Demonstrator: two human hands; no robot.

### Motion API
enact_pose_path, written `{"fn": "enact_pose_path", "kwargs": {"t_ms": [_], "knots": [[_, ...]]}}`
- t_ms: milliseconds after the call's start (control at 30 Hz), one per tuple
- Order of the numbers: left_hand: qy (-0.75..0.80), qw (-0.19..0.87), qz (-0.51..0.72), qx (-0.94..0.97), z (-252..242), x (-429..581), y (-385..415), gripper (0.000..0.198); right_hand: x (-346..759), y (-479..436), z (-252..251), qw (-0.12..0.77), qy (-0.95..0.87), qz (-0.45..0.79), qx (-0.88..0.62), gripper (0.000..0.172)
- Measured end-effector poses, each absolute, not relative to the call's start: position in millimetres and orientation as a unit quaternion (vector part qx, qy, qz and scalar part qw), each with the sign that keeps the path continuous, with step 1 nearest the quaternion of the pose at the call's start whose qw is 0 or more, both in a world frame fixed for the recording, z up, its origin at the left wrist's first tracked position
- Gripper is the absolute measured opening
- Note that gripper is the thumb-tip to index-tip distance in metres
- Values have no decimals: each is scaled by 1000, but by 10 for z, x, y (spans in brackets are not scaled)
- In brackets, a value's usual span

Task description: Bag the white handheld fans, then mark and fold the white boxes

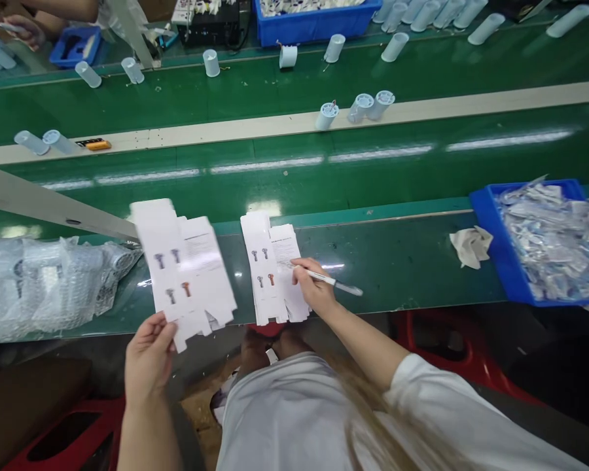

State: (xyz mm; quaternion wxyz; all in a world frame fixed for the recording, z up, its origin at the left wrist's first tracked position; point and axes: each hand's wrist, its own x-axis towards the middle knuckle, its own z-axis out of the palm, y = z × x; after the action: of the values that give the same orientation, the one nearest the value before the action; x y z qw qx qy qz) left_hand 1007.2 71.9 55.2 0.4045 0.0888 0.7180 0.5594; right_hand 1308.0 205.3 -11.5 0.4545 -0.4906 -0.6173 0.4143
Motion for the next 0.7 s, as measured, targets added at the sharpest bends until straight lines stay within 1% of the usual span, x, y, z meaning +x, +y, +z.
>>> {"fn": "enact_pose_path", "kwargs": {"t_ms": [67, 100, 200, 233, 267, 300, 400, 467, 567, 633, 700], "knots": [[770, 362, 512, 118, 505, 9826, 635, 45, 13024, 2127, -219, 418, -639, 425, -486, 18], [812, 316, 471, 138, 491, 9770, 600, 45, 12993, 2159, -262, 409, -642, 421, -493, 17], [906, 60, 355, 222, 457, 9906, 522, 41, 12916, 2234, -338, 399, -642, 383, -532, 21], [905, -3, 338, 257, 432, 10040, 509, 38, 12900, 2249, -347, 400, -641, 373, -539, 22], [891, -18, 336, 304, 391, 10205, 507, 35, 12889, 2259, -351, 401, -642, 368, -541, 22], [869, 10, 342, 357, 333, 10391, 517, 33, 12883, 2264, -353, 402, -645, 364, -538, 22], [772, 232, 326, 495, 87, 10962, 621, 29, 12885, 2256, -360, 406, -653, 354, -532, 20], [749, 309, 280, 515, -76, 11259, 730, 34, 12892, 2248, -373, 410, -656, 343, -533, 19], [766, 350, 202, 500, -220, 11496, 877, 44, 12897, 2256, -398, 402, -665, 329, -536, 19], [774, 366, 175, 486, -244, 11542, 934, 41, 12901, 2270, -398, 397, -670, 322, -538, 20], [781, 374, 168, 470, -239, 11548, 957, 37, 12913, 2265, -365, 413, -667, 311, -536, 19]]}}
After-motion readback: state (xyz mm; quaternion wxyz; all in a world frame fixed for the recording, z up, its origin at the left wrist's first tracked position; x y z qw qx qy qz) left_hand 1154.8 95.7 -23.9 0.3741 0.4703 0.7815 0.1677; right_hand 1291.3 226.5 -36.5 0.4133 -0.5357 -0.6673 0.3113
